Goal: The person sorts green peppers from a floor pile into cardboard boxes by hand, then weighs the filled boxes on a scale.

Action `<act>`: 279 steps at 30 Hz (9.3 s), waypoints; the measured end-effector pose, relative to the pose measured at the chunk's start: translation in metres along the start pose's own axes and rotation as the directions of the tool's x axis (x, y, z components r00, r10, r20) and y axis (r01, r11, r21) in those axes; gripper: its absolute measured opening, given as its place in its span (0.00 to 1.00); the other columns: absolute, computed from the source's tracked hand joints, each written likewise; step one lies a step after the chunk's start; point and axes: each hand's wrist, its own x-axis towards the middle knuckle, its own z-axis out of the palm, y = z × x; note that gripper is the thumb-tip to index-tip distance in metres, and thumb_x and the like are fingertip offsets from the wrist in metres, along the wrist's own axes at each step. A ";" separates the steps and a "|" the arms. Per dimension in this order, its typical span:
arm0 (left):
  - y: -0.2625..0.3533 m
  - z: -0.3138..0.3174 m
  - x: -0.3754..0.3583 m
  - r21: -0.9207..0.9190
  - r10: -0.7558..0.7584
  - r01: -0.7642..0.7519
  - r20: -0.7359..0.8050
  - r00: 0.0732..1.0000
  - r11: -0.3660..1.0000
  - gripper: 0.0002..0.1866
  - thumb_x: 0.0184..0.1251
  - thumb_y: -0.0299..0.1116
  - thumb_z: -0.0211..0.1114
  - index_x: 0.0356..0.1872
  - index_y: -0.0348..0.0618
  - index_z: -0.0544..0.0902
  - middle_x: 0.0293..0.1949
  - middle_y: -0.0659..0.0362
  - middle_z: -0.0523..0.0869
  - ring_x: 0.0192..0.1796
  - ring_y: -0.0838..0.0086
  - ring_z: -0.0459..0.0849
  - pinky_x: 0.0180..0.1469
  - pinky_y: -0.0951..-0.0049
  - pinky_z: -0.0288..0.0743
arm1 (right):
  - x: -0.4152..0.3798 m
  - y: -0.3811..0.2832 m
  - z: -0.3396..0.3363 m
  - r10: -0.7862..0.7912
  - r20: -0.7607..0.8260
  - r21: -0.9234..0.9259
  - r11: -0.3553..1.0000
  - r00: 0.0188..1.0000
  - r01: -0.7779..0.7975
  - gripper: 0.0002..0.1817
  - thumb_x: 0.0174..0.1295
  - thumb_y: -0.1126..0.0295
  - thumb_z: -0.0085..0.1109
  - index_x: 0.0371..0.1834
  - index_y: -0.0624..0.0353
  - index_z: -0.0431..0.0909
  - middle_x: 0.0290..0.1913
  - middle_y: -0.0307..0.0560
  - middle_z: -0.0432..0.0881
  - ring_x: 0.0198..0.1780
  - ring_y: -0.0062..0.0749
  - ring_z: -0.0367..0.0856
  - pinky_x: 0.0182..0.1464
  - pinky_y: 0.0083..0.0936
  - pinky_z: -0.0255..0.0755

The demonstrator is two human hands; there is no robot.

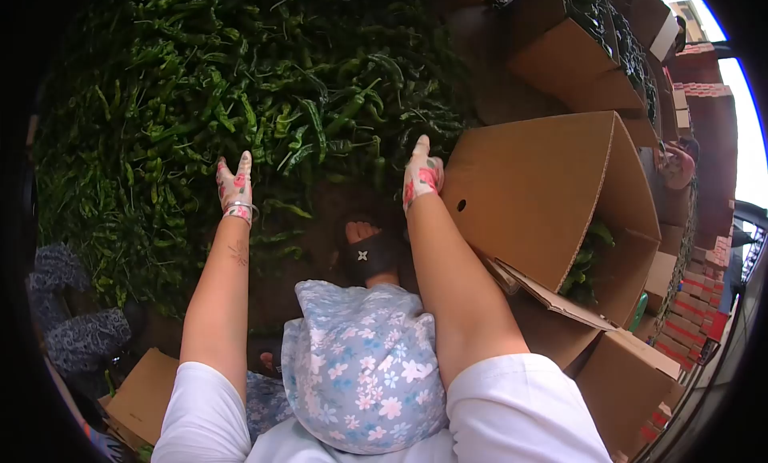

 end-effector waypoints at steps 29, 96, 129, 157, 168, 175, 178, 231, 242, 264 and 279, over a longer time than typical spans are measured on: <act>0.224 0.093 -0.058 -0.079 0.445 -0.641 0.783 0.434 0.764 0.35 0.44 0.53 0.77 0.50 0.39 0.81 0.63 0.48 0.68 0.67 0.58 0.65 0.66 0.64 0.63 | -0.012 0.009 0.009 -0.187 0.212 0.877 0.470 0.959 -0.102 0.56 0.53 0.63 0.71 0.77 0.51 0.37 0.68 0.47 0.61 0.66 0.27 0.63 0.69 0.27 0.51; 0.060 0.024 -0.122 -0.430 -0.270 0.434 0.390 0.880 0.792 0.57 0.47 0.58 0.74 0.74 0.48 0.50 0.70 0.55 0.62 0.71 0.62 0.59 0.63 0.43 0.57 | -0.089 0.039 0.028 -0.489 0.755 0.289 0.847 0.437 0.446 0.54 0.46 0.45 0.70 0.75 0.46 0.51 0.68 0.59 0.64 0.69 0.50 0.63 0.68 0.32 0.58; 0.302 -0.122 -0.283 -0.632 0.649 -0.274 0.491 0.581 0.725 0.19 0.70 0.39 0.58 0.58 0.44 0.73 0.55 0.59 0.78 0.50 0.76 0.79 0.45 0.74 0.78 | -0.111 0.033 -0.508 -0.817 -0.149 0.215 0.523 0.557 0.824 0.13 0.64 0.65 0.58 0.45 0.62 0.81 0.29 0.32 0.78 0.30 0.10 0.71 0.31 0.11 0.65; 0.269 -0.109 -0.232 -0.323 0.897 -0.931 0.442 0.011 0.171 0.23 0.70 0.32 0.58 0.64 0.40 0.69 0.67 0.51 0.68 0.67 0.67 0.68 0.66 0.63 0.64 | -0.012 0.330 -0.181 -0.437 0.688 -0.493 0.304 0.580 0.815 0.35 0.52 0.67 0.59 0.66 0.53 0.63 0.59 0.55 0.70 0.61 0.47 0.69 0.62 0.41 0.63; 0.197 -0.170 -0.259 -0.203 0.889 -0.922 0.396 0.230 0.329 0.20 0.67 0.26 0.56 0.60 0.36 0.73 0.65 0.48 0.68 0.66 0.61 0.70 0.66 0.65 0.64 | -0.012 0.276 -0.112 -0.510 0.850 -0.097 -0.392 -0.128 0.915 0.07 0.52 0.73 0.51 0.32 0.45 0.74 0.39 0.37 0.74 0.48 0.33 0.73 0.49 0.30 0.68; 0.237 -0.156 -0.290 -0.361 0.825 -0.759 0.400 0.399 0.542 0.20 0.67 0.25 0.58 0.60 0.37 0.73 0.59 0.51 0.75 0.60 0.70 0.75 0.61 0.72 0.69 | -0.087 0.095 -0.348 -0.236 0.927 -0.235 0.235 0.290 0.943 0.21 0.47 0.59 0.63 0.42 0.59 0.76 0.36 0.53 0.82 0.41 0.47 0.82 0.43 0.35 0.74; 0.274 -0.128 -0.299 -0.354 0.781 -0.725 0.475 0.405 0.591 0.23 0.69 0.34 0.59 0.62 0.36 0.71 0.59 0.53 0.75 0.59 0.72 0.75 0.61 0.74 0.67 | -0.137 0.032 -0.462 -0.645 0.738 -0.084 0.200 0.196 0.976 0.19 0.45 0.63 0.65 0.39 0.60 0.75 0.30 0.53 0.79 0.36 0.49 0.80 0.41 0.39 0.73; 0.287 -0.106 -0.323 0.335 0.681 -0.855 0.517 0.518 0.396 0.25 0.70 0.48 0.49 0.56 0.37 0.77 0.51 0.44 0.81 0.53 0.53 0.80 0.56 0.60 0.73 | -0.053 -0.051 -0.397 -0.788 0.615 -0.737 -0.566 0.018 0.369 0.09 0.55 0.67 0.55 0.39 0.49 0.82 0.49 0.36 0.76 0.54 0.30 0.74 0.51 0.26 0.66; 0.276 -0.099 -0.312 0.305 0.768 -0.881 0.439 0.466 0.361 0.19 0.70 0.45 0.48 0.44 0.42 0.79 0.42 0.49 0.85 0.45 0.54 0.83 0.47 0.57 0.76 | -0.059 -0.041 -0.443 -0.884 0.458 -0.595 -0.384 -0.095 0.706 0.08 0.53 0.74 0.59 0.36 0.53 0.82 0.45 0.38 0.80 0.50 0.32 0.77 0.50 0.27 0.71; 0.301 -0.089 -0.443 -0.853 0.879 -0.517 0.297 -0.374 0.069 0.26 0.64 0.25 0.59 0.64 0.43 0.67 0.41 0.57 0.80 0.40 0.69 0.81 0.45 0.73 0.75 | -0.200 0.022 -0.496 -0.884 0.291 0.880 0.398 0.367 0.259 0.09 0.67 0.67 0.55 0.44 0.60 0.76 0.35 0.43 0.82 0.31 0.25 0.82 0.30 0.18 0.73; 0.311 -0.122 -0.291 0.369 0.567 -0.915 0.723 0.395 0.167 0.26 0.63 0.53 0.57 0.42 0.35 0.80 0.43 0.42 0.83 0.49 0.49 0.80 0.52 0.57 0.73 | -0.111 0.053 -0.519 -0.527 0.212 -0.591 0.602 0.823 0.537 0.30 0.58 0.40 0.50 0.43 0.57 0.83 0.44 0.52 0.83 0.51 0.43 0.80 0.56 0.34 0.70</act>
